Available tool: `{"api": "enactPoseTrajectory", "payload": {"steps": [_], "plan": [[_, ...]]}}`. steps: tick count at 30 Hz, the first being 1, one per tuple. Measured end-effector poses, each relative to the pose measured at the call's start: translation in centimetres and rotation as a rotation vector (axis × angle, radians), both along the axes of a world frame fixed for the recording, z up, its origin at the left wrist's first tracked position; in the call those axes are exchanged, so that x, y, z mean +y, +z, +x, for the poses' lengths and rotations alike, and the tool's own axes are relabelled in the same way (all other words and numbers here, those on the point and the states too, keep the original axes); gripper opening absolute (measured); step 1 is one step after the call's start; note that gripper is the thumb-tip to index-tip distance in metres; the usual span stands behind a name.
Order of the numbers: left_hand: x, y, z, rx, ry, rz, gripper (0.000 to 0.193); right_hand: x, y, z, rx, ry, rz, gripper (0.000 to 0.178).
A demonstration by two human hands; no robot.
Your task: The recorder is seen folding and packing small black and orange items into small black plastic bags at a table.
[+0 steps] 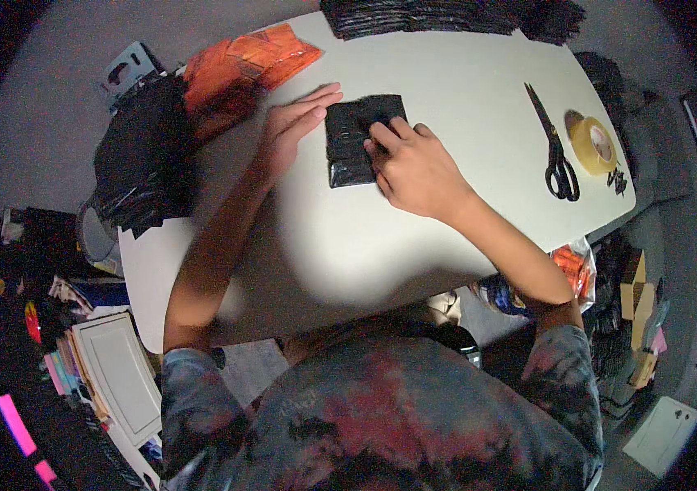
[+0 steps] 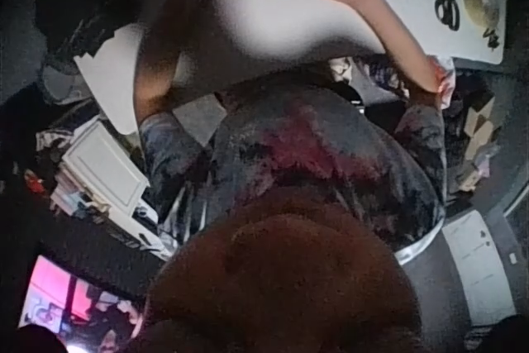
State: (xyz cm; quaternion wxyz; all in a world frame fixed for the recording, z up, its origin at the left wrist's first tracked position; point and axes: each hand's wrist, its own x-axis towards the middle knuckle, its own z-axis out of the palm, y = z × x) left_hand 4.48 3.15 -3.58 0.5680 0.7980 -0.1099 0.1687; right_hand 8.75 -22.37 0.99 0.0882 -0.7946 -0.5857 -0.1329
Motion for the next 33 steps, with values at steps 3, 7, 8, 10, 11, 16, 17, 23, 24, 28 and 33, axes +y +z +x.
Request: {"api": "enactPoseTrajectory", "payload": {"steps": [3,7,8,10,11,16,17,23,24,28,33], "plan": [[-0.2,-0.4,0.1,-0.023,-0.004,-0.086,0.037,0.3,0.1,-0.5,0.026,-0.049,-0.055,0.029],[-0.7,-0.1,-0.3,-0.019,0.008,-0.089,0.039,-0.2,-0.4,-1.0,0.127,-0.032,0.047,0.031],[-0.7,0.0,-0.3,-0.027,0.017,-0.096,0.039,0.0,-0.2,-1.1,0.152,-0.025,0.077,0.031],[-0.7,0.3,-0.3,0.014,0.034,-0.107,0.038,0.1,0.7,-2.0,0.068,-0.015,0.020,0.031],[-0.7,0.3,-0.3,0.008,0.011,-0.132,0.040,0.2,1.2,-2.3,-0.014,-0.018,-0.026,0.031],[-1.0,1.1,-0.5,0.069,0.047,-0.108,0.050,0.0,1.2,-2.2,-0.033,-0.014,-0.077,0.033],[-0.8,0.8,-0.5,0.068,0.071,-0.139,0.053,0.1,1.4,-2.1,-0.030,0.008,-0.040,0.034],[0.3,-0.7,0.3,-0.122,0.180,-0.463,0.059,0.1,9.1,0.7,0.567,-0.279,0.341,0.051],[0.2,-0.8,0.7,-0.122,0.205,-0.492,0.061,-0.2,9.6,2.1,0.699,-0.303,0.420,0.055],[0.2,-0.6,1.0,-0.098,0.232,-0.435,0.059,-2.4,6.9,6.8,0.661,-0.519,0.072,0.058],[-1.7,2.8,-0.8,-0.024,0.300,0.083,0.055,-0.3,3.0,4.1,0.234,-0.240,0.135,0.044]]}}
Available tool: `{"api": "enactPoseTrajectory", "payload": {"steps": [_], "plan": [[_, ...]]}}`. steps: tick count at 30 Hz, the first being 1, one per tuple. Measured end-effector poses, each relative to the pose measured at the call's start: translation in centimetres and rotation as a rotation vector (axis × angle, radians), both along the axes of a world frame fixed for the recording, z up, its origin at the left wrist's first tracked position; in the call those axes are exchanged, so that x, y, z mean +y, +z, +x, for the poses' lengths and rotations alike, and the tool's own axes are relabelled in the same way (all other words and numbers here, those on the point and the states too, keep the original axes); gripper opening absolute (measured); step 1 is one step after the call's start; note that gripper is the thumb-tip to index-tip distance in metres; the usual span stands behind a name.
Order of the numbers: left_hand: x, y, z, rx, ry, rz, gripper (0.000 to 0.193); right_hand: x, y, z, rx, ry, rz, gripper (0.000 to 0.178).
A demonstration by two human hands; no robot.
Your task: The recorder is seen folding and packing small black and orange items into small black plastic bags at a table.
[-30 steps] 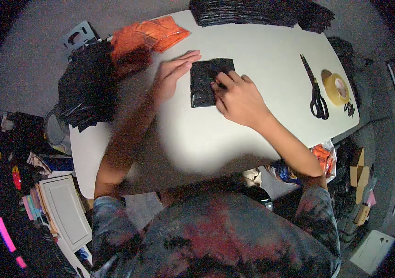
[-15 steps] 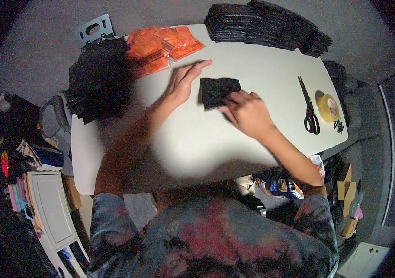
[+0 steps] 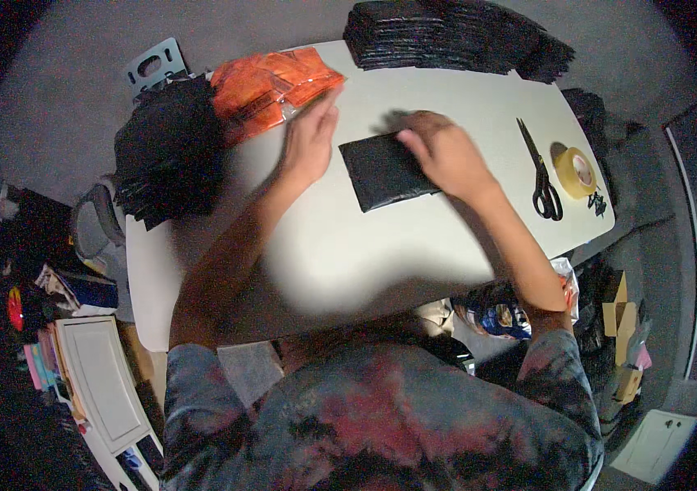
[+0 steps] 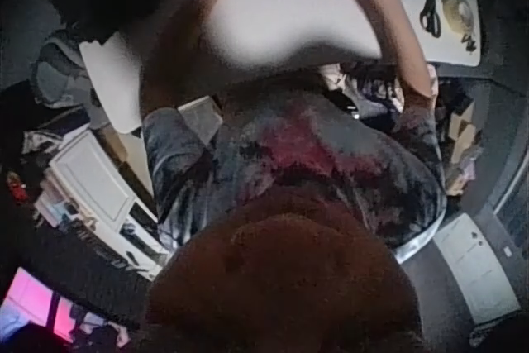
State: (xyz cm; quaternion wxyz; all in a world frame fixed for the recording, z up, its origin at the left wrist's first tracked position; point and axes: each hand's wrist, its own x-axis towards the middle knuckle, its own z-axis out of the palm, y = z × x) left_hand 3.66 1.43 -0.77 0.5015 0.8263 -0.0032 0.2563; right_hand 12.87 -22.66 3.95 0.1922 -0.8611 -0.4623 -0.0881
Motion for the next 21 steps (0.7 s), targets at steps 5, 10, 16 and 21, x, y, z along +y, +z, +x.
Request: {"api": "enactPoseTrajectory", "payload": {"steps": [5,10,16,21], "plan": [[-3.2,-3.2,-1.4,-0.019,-0.095,0.694,0.058,2.6,-4.1,-0.7,-0.051,0.377,-0.171,0.079],[-3.4,-1.9,-2.6,0.317,-0.173,0.820,0.079,1.5,-5.1,-0.1,0.000,0.382,-0.203,0.084],[-2.4,-2.0,-3.1,0.305,-0.207,0.985,0.124,1.7,-4.8,-0.4,-0.031,0.351,-0.201,0.091],[-2.6,-2.6,-3.4,0.270,-0.165,0.997,0.138,1.8,-5.1,-0.6,-0.028,0.353,-0.204,0.095]]}}
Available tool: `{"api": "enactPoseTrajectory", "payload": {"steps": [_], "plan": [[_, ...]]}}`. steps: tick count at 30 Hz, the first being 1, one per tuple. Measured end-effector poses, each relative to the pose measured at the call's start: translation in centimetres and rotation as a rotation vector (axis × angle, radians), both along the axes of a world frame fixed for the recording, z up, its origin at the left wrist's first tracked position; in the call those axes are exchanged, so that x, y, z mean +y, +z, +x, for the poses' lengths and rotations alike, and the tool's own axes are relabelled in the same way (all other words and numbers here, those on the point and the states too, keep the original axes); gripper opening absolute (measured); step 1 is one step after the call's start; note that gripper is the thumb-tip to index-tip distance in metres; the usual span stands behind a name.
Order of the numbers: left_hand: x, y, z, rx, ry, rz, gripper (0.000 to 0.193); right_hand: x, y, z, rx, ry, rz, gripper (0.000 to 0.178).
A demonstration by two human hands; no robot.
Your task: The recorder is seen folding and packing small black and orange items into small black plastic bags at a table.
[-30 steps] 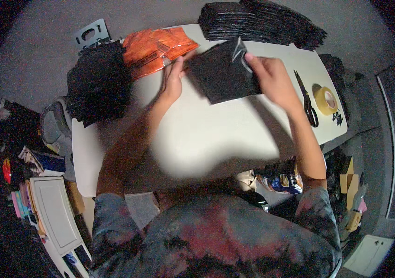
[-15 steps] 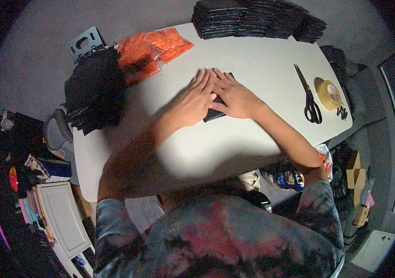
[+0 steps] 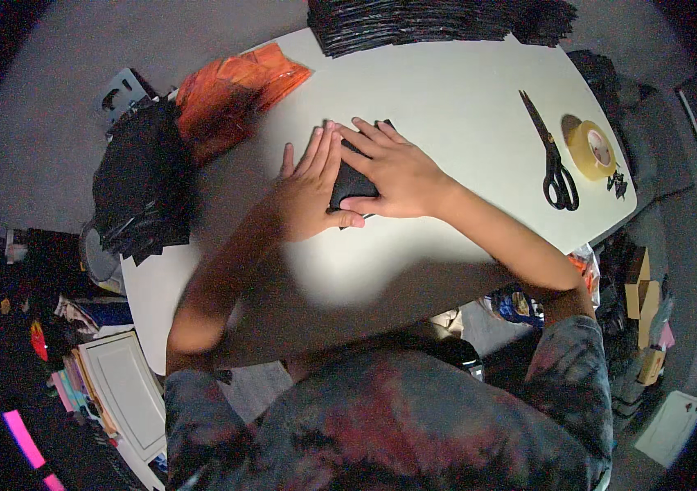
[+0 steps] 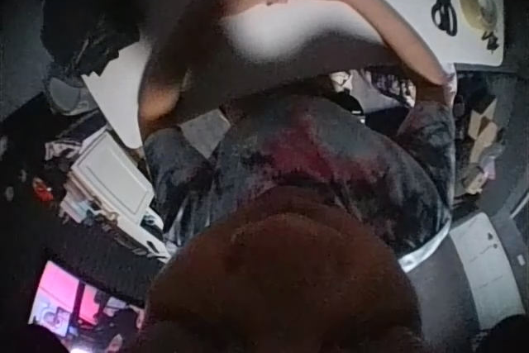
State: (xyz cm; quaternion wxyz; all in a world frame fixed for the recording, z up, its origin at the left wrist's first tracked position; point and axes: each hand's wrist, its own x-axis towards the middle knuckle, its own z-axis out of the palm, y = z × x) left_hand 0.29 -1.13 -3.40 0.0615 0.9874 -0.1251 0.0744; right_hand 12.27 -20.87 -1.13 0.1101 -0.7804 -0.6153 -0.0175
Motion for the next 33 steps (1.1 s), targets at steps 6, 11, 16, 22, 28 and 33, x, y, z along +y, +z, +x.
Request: {"api": "enactPoseTrajectory", "payload": {"steps": [6,11,16,22,28,33], "plan": [[-0.1,0.1,0.0,0.004,-0.015,0.024,0.140,-0.2,-0.5,-0.1,0.002,-0.016,0.033,0.095],[0.2,0.6,-0.3,0.034,0.002,0.046,0.142,0.0,-0.3,-0.1,-0.021,-0.011,0.075,0.095],[0.1,1.4,0.1,0.164,0.037,0.039,0.140,-0.3,-0.8,1.9,0.139,0.037,0.122,0.095],[0.1,2.9,1.1,0.109,0.118,-0.332,0.106,-4.1,1.1,8.8,0.667,-0.394,0.582,0.045],[-1.0,1.5,3.4,-0.108,0.171,-0.111,0.072,-6.7,-0.1,13.0,0.413,-0.451,0.543,0.040],[0.3,5.2,4.3,0.171,0.245,-0.322,0.064,-5.6,2.0,10.4,0.767,-0.295,0.251,0.052]]}}
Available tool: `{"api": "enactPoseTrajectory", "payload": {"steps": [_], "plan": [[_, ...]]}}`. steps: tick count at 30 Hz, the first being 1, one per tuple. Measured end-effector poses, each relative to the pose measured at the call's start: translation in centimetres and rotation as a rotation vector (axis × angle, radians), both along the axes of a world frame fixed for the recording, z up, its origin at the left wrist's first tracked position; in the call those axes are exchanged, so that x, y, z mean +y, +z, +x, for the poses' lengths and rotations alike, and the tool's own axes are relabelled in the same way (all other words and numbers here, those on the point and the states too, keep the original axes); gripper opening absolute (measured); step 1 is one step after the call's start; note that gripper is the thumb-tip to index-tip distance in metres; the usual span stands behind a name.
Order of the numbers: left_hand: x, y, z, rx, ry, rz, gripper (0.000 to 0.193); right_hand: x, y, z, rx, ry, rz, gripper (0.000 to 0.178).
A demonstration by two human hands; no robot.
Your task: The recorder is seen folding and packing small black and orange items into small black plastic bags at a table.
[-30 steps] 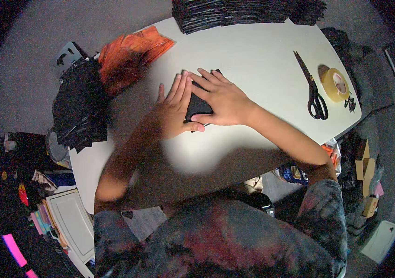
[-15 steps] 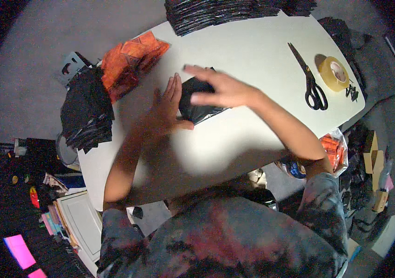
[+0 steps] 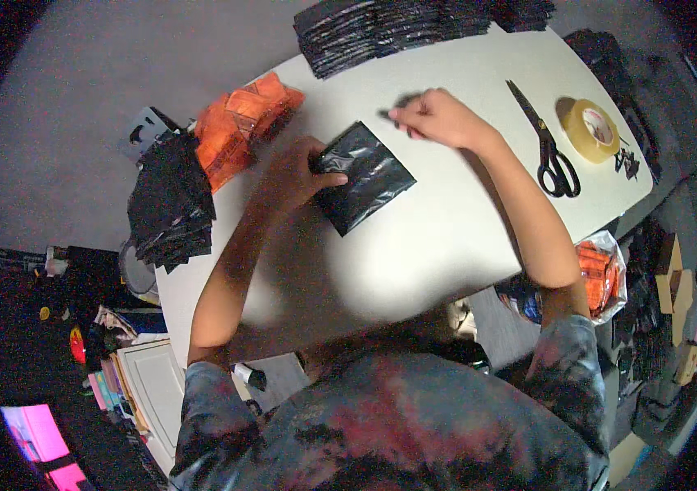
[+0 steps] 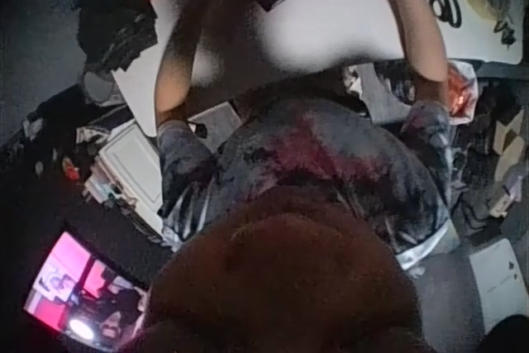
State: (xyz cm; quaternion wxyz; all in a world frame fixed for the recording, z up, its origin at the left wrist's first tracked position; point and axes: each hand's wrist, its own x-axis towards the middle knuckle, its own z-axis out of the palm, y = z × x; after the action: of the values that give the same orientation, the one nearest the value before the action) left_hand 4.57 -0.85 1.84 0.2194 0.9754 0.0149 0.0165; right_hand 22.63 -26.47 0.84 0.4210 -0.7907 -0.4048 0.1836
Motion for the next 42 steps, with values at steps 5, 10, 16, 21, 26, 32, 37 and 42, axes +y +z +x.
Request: {"api": "enactPoseTrajectory", "payload": {"steps": [5,10,16,21,26,32,37,42], "plan": [[0.3,1.6,0.6,0.005,0.154,-0.313,0.055,0.0,-0.7,0.7,0.222,-0.087,0.061,0.052],[3.7,1.9,4.1,0.072,0.160,-1.171,0.044,0.1,-3.6,3.6,0.164,-0.327,0.199,0.053],[4.8,7.4,13.6,-0.366,0.459,-1.413,0.046,0.5,-3.5,3.8,0.154,-0.345,0.210,0.052],[4.1,8.7,19.3,-0.253,0.374,-0.341,0.084,0.2,-3.9,4.2,0.164,-0.329,0.215,0.052],[2.9,5.5,21.2,-0.503,0.220,0.423,0.090,-0.5,-3.9,4.6,0.125,-0.372,0.151,0.054],[4.1,5.0,23.2,-0.458,0.066,0.127,0.076,0.2,-3.9,4.4,0.134,-0.362,0.173,0.054],[2.6,6.0,23.9,-0.444,0.063,0.275,0.071,0.0,-3.7,4.2,0.075,-0.325,0.185,0.049],[0.7,7.4,25.1,-0.442,0.052,0.345,0.069,-0.2,-3.7,4.2,0.091,-0.328,0.153,0.053]]}}
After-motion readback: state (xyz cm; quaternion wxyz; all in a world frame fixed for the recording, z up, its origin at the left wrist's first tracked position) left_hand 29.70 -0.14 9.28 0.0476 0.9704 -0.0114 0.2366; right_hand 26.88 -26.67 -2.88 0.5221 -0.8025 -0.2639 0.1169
